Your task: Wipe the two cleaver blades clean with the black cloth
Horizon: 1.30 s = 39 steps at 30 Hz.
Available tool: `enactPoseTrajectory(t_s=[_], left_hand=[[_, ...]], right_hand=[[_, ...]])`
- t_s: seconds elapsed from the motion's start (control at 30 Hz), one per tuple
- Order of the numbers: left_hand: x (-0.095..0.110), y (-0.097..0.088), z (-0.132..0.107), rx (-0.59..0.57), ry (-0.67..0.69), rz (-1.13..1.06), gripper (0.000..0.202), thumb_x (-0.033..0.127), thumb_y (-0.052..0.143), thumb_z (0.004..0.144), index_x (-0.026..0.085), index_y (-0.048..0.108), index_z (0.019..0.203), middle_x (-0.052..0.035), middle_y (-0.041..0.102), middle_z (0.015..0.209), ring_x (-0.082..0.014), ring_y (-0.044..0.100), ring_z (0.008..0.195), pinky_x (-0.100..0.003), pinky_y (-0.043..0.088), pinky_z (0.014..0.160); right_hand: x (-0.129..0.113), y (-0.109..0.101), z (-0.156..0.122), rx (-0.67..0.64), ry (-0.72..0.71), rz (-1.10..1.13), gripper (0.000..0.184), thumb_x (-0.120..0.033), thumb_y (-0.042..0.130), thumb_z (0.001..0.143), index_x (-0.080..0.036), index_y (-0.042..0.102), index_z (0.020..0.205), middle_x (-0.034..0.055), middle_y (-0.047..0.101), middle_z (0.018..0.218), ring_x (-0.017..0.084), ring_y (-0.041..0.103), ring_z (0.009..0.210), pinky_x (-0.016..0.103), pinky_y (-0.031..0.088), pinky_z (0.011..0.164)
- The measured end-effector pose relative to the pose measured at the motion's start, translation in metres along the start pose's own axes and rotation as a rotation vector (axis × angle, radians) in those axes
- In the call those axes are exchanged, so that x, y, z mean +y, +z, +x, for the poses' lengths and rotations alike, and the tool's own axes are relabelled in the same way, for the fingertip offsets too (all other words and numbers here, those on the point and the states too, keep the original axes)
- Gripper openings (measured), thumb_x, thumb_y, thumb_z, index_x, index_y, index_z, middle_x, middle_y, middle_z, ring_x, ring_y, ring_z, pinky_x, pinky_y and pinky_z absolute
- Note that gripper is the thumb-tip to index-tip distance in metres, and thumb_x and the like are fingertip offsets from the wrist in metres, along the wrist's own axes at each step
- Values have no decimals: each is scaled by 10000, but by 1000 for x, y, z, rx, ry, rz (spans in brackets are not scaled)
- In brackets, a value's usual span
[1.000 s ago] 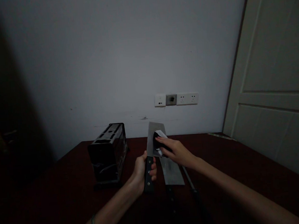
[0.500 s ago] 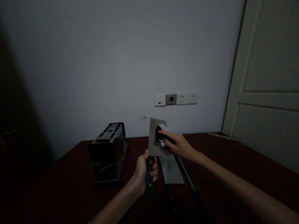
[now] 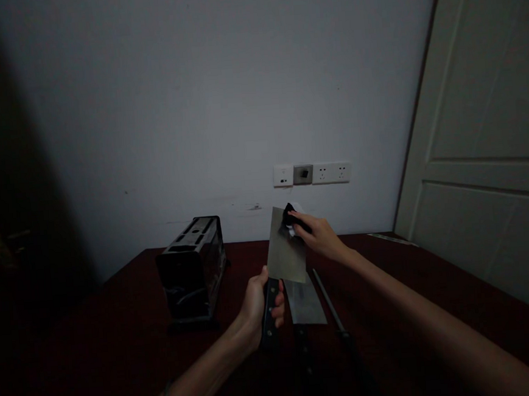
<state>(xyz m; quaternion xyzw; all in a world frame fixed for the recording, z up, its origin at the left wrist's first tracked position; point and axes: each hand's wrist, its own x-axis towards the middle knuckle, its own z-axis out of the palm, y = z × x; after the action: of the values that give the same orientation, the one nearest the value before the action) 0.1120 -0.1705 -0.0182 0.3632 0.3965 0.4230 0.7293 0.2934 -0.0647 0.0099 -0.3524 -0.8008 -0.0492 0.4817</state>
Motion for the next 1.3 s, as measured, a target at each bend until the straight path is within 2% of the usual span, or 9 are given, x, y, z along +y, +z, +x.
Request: enactPoseTrajectory(t_s=[0.3,0.5,0.63,0.7,0.8,0.87,1.13,1.23,1.3], left_hand=[[3,-8,9,-3,-17,-40,450,449,184,879,161,434,642,53,344,418,-46,242,284,-179,177,314],[11,-15,12,30,49,-36,443,433,193,882,152,453,658,46,360,434,-54,271,294,-179,229,308],[11,-18,13,31,85,-14,439,440,214,879,154,450,646,41,372,433,-54,279,294,-179,242,306],[11,-18,14,48,101,4,436,438,220,879,153,453,645,41,375,433,-54,282,294,-176,239,302],[13,-17,14,60,146,36,426,432,233,879,150,459,654,44,376,438,-51,281,293,-173,237,299],[16,-16,13,45,178,55,421,429,240,879,148,462,658,45,379,446,-50,283,295,-174,237,297],[21,-25,19,51,135,73,429,451,244,874,146,462,665,49,389,455,-44,295,303,-170,222,308],[19,-30,25,67,158,102,418,457,266,866,146,461,667,48,400,459,-44,304,306,-172,229,314],[18,-32,28,72,187,137,402,456,293,856,143,467,674,48,405,460,-44,310,309,-172,233,318]], right_hand=[[-30,4,-38,-120,-48,72,374,-235,455,817,-207,524,1184,77,592,1158,192,550,1062,356,441,907],[-58,12,-60,-168,-94,188,381,-210,460,813,-212,517,1190,68,586,1168,178,529,1089,337,432,928],[-72,12,-67,-168,-97,231,359,-209,470,805,-187,539,1157,89,609,1128,182,569,1029,323,453,880],[-76,11,-67,-172,-65,241,309,-219,469,806,-183,577,1093,80,659,1013,177,621,898,300,484,784],[-77,11,-67,-228,43,266,223,-241,442,823,-166,632,913,20,657,697,127,593,583,231,453,558],[-74,13,-65,-221,131,299,229,-261,431,829,-159,633,799,-12,587,574,104,516,488,211,394,483],[-64,10,-46,191,560,667,266,-392,541,725,-138,605,674,-1,585,599,141,519,568,223,394,528],[-62,6,-36,350,788,883,231,-371,612,654,-141,606,628,-26,574,537,121,510,513,206,381,479],[-59,2,-31,407,943,1106,155,-307,613,657,-153,608,642,-39,574,521,106,508,471,196,386,446]])
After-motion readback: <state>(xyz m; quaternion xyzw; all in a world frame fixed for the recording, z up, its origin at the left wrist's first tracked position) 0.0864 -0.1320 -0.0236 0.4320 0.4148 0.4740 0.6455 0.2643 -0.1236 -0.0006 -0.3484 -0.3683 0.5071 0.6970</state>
